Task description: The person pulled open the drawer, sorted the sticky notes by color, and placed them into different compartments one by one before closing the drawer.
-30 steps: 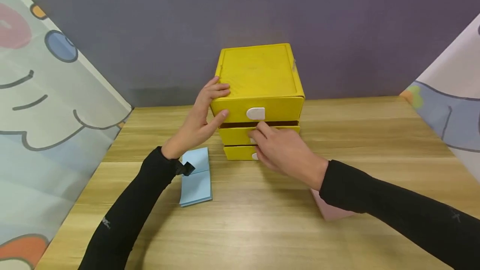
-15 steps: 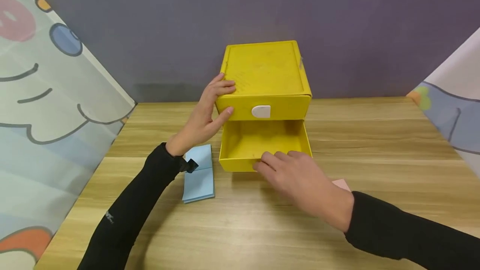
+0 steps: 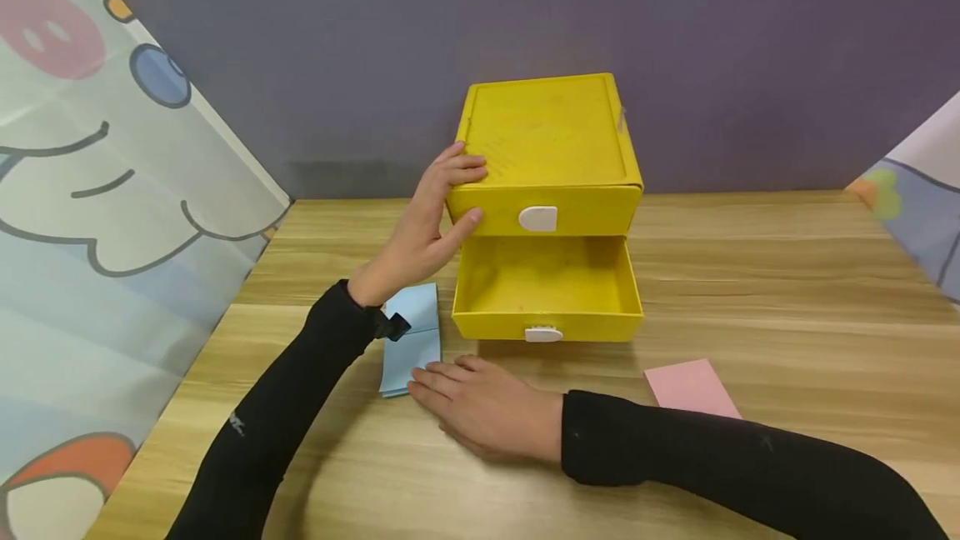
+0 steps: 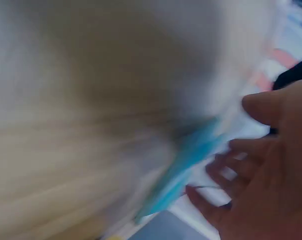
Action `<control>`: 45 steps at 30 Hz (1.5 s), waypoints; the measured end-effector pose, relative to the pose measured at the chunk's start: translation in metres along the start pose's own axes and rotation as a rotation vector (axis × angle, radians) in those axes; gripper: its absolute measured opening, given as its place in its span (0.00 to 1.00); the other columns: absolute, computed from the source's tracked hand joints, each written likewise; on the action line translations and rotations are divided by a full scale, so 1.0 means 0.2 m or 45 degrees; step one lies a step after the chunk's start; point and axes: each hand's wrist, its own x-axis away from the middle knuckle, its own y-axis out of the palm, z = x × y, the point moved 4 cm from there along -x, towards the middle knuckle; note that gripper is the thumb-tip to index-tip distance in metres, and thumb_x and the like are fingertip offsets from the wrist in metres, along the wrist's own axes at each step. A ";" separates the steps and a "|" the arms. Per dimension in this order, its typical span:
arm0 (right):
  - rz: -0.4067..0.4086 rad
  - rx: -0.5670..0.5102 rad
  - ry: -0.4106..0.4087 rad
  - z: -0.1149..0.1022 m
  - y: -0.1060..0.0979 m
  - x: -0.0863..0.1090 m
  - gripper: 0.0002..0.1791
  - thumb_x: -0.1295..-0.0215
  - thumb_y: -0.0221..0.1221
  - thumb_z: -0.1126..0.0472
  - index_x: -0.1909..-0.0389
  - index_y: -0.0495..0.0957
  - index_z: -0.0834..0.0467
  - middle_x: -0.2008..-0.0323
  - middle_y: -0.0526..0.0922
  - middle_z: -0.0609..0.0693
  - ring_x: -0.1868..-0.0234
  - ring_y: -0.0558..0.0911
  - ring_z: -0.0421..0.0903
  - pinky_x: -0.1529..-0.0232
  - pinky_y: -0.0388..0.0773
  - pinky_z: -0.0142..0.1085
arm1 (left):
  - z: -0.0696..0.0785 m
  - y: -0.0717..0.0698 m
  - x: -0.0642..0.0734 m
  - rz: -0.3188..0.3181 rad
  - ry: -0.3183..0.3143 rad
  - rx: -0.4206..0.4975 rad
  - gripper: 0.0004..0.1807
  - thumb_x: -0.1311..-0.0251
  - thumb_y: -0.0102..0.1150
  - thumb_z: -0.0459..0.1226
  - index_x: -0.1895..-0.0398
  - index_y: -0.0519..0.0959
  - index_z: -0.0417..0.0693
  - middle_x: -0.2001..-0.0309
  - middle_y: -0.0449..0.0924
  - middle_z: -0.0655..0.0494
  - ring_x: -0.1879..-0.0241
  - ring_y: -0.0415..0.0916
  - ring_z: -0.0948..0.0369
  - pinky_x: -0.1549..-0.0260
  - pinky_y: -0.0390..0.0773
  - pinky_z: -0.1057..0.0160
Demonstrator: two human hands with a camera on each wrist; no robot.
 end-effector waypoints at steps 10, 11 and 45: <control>0.107 -0.139 -0.168 0.04 -0.02 0.11 0.15 0.27 0.59 0.50 0.44 0.81 0.47 0.45 0.86 0.39 0.45 0.83 0.39 0.41 0.78 0.36 | 0.00 0.01 -0.02 0.024 0.029 -0.016 0.20 0.27 0.54 0.33 0.36 0.69 0.35 0.32 0.69 0.39 0.20 0.53 0.44 0.16 0.46 0.57; 0.126 -0.173 -0.171 0.04 -0.02 0.13 0.14 0.28 0.60 0.48 0.47 0.82 0.45 0.48 0.86 0.39 0.47 0.82 0.39 0.42 0.78 0.36 | 0.00 0.01 -0.02 0.022 0.029 -0.010 0.20 0.27 0.54 0.33 0.35 0.69 0.35 0.32 0.69 0.39 0.20 0.53 0.44 0.16 0.46 0.57; -0.253 -1.105 0.763 0.67 -0.39 0.22 0.32 0.29 0.54 0.39 0.37 0.71 0.58 0.44 0.80 0.56 0.51 0.79 0.47 0.50 0.78 0.39 | -0.03 -0.02 -0.02 -0.102 -0.055 0.189 0.22 0.21 0.44 0.46 0.34 0.67 0.41 0.27 0.64 0.43 0.17 0.43 0.49 0.16 0.43 0.52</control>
